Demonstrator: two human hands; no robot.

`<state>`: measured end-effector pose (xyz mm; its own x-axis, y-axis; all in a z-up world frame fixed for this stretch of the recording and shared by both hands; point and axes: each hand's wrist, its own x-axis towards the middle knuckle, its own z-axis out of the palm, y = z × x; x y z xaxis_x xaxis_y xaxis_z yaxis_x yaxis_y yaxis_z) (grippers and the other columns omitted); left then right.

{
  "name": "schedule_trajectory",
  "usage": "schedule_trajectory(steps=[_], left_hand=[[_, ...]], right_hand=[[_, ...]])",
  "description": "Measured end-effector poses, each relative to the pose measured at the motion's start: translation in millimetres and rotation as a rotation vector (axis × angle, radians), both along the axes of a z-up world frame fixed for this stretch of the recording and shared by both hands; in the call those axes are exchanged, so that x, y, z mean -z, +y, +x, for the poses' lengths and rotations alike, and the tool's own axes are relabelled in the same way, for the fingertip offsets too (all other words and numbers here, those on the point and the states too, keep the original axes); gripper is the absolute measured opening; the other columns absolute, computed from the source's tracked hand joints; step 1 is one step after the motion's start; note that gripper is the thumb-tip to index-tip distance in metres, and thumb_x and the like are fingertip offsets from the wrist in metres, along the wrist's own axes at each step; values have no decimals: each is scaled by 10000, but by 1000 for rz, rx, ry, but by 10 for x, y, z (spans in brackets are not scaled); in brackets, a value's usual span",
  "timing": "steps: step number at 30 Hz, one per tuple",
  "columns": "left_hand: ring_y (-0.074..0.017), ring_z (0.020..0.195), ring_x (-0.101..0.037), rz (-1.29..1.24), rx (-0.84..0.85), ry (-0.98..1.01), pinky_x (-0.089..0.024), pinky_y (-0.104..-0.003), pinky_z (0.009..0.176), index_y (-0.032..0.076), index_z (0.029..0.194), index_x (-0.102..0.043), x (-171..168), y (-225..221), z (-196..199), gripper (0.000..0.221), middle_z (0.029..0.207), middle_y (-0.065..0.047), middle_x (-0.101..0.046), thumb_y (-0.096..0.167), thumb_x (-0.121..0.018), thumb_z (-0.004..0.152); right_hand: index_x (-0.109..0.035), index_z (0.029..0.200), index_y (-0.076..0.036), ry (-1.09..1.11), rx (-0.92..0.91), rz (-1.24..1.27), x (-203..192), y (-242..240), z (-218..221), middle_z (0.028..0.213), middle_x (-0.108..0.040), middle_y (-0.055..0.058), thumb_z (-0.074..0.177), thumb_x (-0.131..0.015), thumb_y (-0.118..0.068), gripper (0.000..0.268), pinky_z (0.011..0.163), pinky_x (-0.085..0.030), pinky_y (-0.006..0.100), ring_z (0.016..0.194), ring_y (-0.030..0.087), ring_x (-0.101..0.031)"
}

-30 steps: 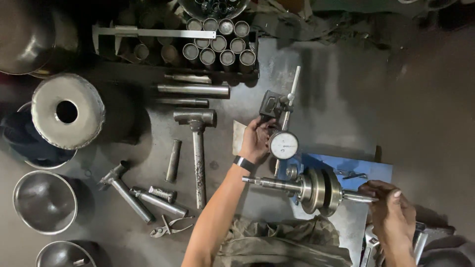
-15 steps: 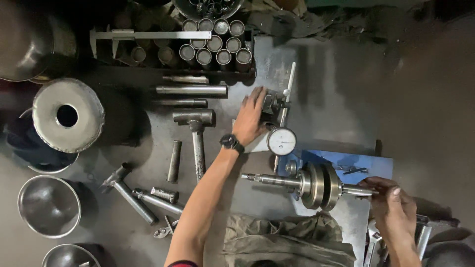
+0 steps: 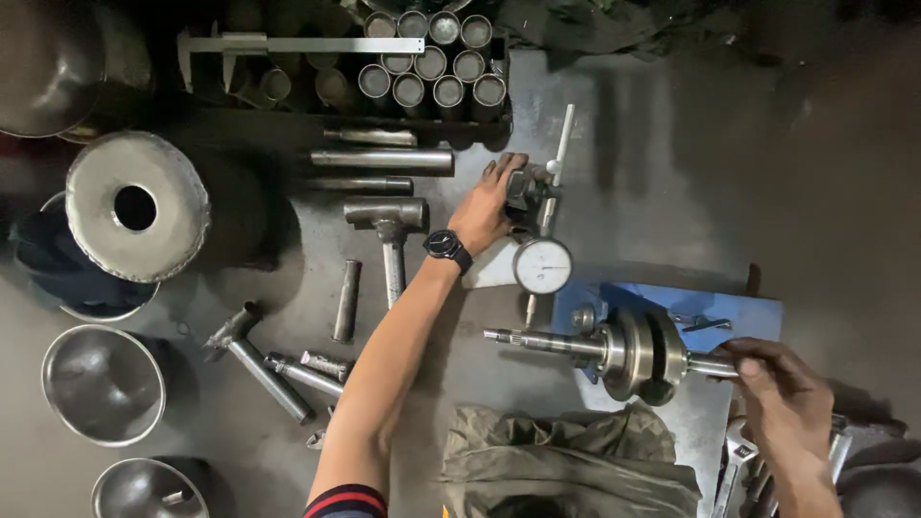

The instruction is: Inspecting a motorcycle crankshaft and measuring it using a dial indicator.

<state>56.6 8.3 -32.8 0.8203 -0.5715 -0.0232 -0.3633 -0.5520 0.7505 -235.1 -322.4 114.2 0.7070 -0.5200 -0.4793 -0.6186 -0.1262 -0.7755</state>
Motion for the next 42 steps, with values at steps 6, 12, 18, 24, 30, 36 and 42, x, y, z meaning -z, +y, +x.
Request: schedule_trajectory(steps=[6, 12, 18, 24, 30, 36, 42], left_hand=[[-492, 1382, -396, 6, 23, -28, -453, -479, 1088, 124, 1529, -263, -14, 282, 68, 1126, 1535, -217, -383, -13, -851, 579], [-470, 1361, -502, -23, -20, -45, -480, -448, 1137, 178, 1625, -248, 63, 429, 58, 1039, 1634, -242, -333, -140, -712, 751], [-493, 1353, -423, -43, 15, -26, -442, -472, 1094, 136, 1565, -227, -65, 409, 26, 1096, 1580, -281, -298, -106, -757, 637], [-506, 1410, -385, -27, -63, -267, -427, -477, 1170, -62, 1574, -170, -76, 325, -377, 1088, 1590, -352, -284, -228, -560, 572], [-479, 970, -646, 314, -359, 2, -551, -518, 787, -47, 1328, -394, 152, 219, -642, 641, 1137, -297, -596, 118, -685, 780], [-482, 829, -684, -245, -576, 33, -552, -480, 663, -48, 1047, -691, 503, 315, -604, 244, 865, -311, -663, 177, -600, 1028], [-220, 586, -567, -564, -915, 548, -414, -380, 554, -58, 994, -745, -271, 183, -647, 493, 798, -148, -677, 373, -538, 1113]], right_hand=[[-669, 1188, 41, -157, 19, 161, 42, 18, 32, 1047, -722, 76, 960, -711, -200, 334, 770, -539, 201, 899, 109, -658], [-690, 1205, 78, -61, 42, 111, 165, -51, -35, 1056, -718, 173, 1018, -690, -128, 278, 767, -491, 318, 904, 207, -613], [-655, 1185, 79, -213, 69, 270, 160, -35, 9, 1149, -699, 160, 1008, -657, -108, 257, 985, -579, 379, 1067, 241, -690], [-663, 1221, 106, -57, 113, 215, 151, -49, 0, 1139, -703, 202, 1002, -632, -54, 273, 837, -503, 389, 1012, 260, -651], [-644, 1196, 111, -232, 82, 414, 228, -57, -41, 1149, -693, 192, 1024, -621, -84, 261, 1004, -540, 431, 1078, 282, -674], [-630, 1206, 113, -219, 87, 378, 245, -63, -49, 1164, -676, 207, 1028, -610, -66, 253, 1055, -539, 479, 1097, 309, -661], [-619, 1173, 133, -309, 77, 490, 367, -103, -114, 1170, -674, 220, 1044, -624, -133, 296, 1025, -542, 521, 1094, 338, -668]])
